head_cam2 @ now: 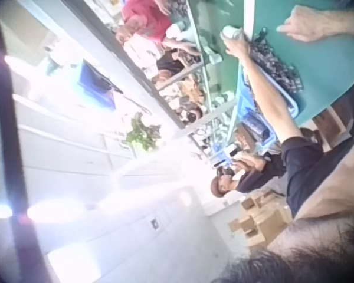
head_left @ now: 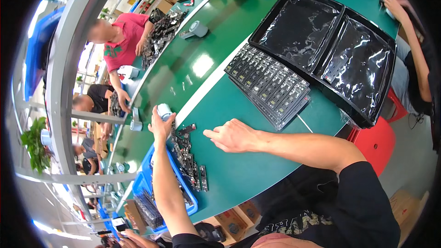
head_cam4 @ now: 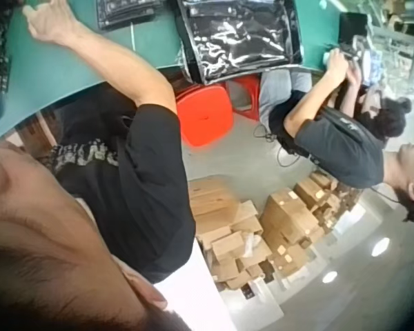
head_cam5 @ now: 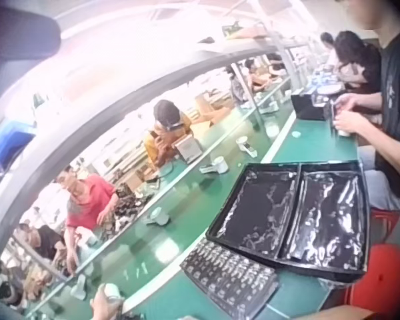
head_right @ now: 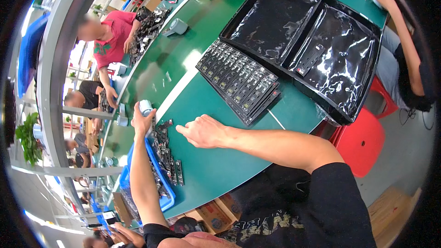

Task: The person applies adhesive tape to small electronic circuit boards at a workstation. They pick up a board, apply a strip of tape, and use pliers to trim the excess. The process is repeated for multiple boards, which are then placed into a black tray.

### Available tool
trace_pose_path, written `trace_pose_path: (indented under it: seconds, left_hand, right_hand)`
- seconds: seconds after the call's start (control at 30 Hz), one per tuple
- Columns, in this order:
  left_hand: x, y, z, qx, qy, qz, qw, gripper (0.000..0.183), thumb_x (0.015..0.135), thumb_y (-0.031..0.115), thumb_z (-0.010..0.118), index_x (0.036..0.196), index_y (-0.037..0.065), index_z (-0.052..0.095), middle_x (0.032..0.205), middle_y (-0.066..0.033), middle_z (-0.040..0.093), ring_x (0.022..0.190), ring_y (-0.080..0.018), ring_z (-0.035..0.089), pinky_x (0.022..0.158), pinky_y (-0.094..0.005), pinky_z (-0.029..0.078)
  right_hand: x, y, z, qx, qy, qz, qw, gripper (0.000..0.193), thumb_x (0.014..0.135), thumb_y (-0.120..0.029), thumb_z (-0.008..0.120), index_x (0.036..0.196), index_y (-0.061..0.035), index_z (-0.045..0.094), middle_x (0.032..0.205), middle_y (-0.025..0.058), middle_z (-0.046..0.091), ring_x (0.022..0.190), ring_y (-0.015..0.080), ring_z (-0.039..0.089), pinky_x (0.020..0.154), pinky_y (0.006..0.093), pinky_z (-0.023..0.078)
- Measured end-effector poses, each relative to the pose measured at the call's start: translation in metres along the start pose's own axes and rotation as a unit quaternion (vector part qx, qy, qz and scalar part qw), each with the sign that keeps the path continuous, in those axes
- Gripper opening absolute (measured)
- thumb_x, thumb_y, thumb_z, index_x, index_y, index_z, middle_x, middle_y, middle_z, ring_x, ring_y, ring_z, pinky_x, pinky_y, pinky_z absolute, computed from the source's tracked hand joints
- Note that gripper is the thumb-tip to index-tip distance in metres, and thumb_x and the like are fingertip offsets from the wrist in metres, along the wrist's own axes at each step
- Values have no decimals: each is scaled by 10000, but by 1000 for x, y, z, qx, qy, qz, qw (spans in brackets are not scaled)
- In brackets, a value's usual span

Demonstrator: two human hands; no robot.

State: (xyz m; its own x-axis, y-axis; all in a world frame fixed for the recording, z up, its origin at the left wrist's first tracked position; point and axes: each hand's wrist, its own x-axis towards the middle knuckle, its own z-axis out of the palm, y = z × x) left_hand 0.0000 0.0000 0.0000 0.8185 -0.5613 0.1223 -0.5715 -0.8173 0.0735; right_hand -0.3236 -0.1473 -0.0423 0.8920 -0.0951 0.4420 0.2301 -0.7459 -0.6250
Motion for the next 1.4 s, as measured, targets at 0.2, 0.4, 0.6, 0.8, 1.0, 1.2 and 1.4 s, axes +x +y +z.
trace_pose_path:
  seconds: [0.2, 0.4, 0.6, 0.8, 1.0, 1.2, 1.4]
  left_hand:
    - [16, -8, 8, -81, 101, 23, 991, 930, 838, 490, 817, 1583, 102, 418, 1467, -239, 590, 1333, -400, 593, 1136, -502, 435]
    - [28, 10, -46, -276, 161, 23, 947, 719, 928, 312, 792, 1503, -6, 500, 1336, -197, 651, 1181, -287, 647, 1036, -385, 500]
    - [-22, 91, -130, -394, -101, -24, 913, 594, 990, 463, 661, 1412, 58, 560, 1157, -115, 693, 957, -202, 709, 713, -402, 577]
    - [-106, 136, -120, -424, -301, -58, 852, 577, 1051, 509, 510, 1394, 48, 563, 1126, -166, 718, 958, -271, 730, 829, -469, 600]
    - [-182, 157, -94, -354, -344, -8, 870, 497, 1019, 448, 657, 1293, 35, 615, 1034, -61, 681, 861, -150, 647, 711, -310, 522]
    - [-216, 174, -83, -263, -335, 113, 898, 631, 959, 517, 721, 1232, -43, 625, 1005, -216, 748, 947, -300, 752, 859, -399, 585]
    - [-222, 184, -76, -231, -293, 144, 917, 532, 980, 459, 733, 1180, -30, 674, 855, -129, 711, 802, -193, 699, 781, -351, 566]
  right_hand:
    - [-2, 9, 5, -10, 47, -32, 998, 275, 909, -133, 689, 1147, -44, 585, 746, 135, 683, 681, 387, 713, 610, 504, 581]
    - [0, 1, 5, 29, 136, -24, 990, 389, 947, -159, 671, 1307, -47, 574, 799, 152, 689, 701, 402, 716, 656, 514, 589]
    - [0, -2, -5, 52, 250, 4, 967, 433, 1007, -224, 657, 1397, -78, 536, 1035, 150, 615, 876, 380, 677, 672, 503, 585]
    - [3, 2, -17, 87, 363, -37, 927, 461, 1045, -274, 618, 1420, -23, 520, 1064, 156, 576, 920, 330, 609, 799, 447, 528]
    - [1, 7, -26, 152, 399, -45, 903, 436, 1122, -376, 481, 1314, -5, 604, 920, 119, 576, 825, 240, 585, 763, 361, 503]
    - [-1, 8, -30, 195, 383, 1, 903, 457, 1125, -434, 468, 1161, -25, 669, 860, 133, 638, 734, 254, 637, 676, 374, 516]
    - [-2, 13, -22, 175, 342, 3, 923, 486, 1131, -438, 458, 1078, -19, 700, 802, 114, 639, 669, 214, 625, 628, 355, 505]
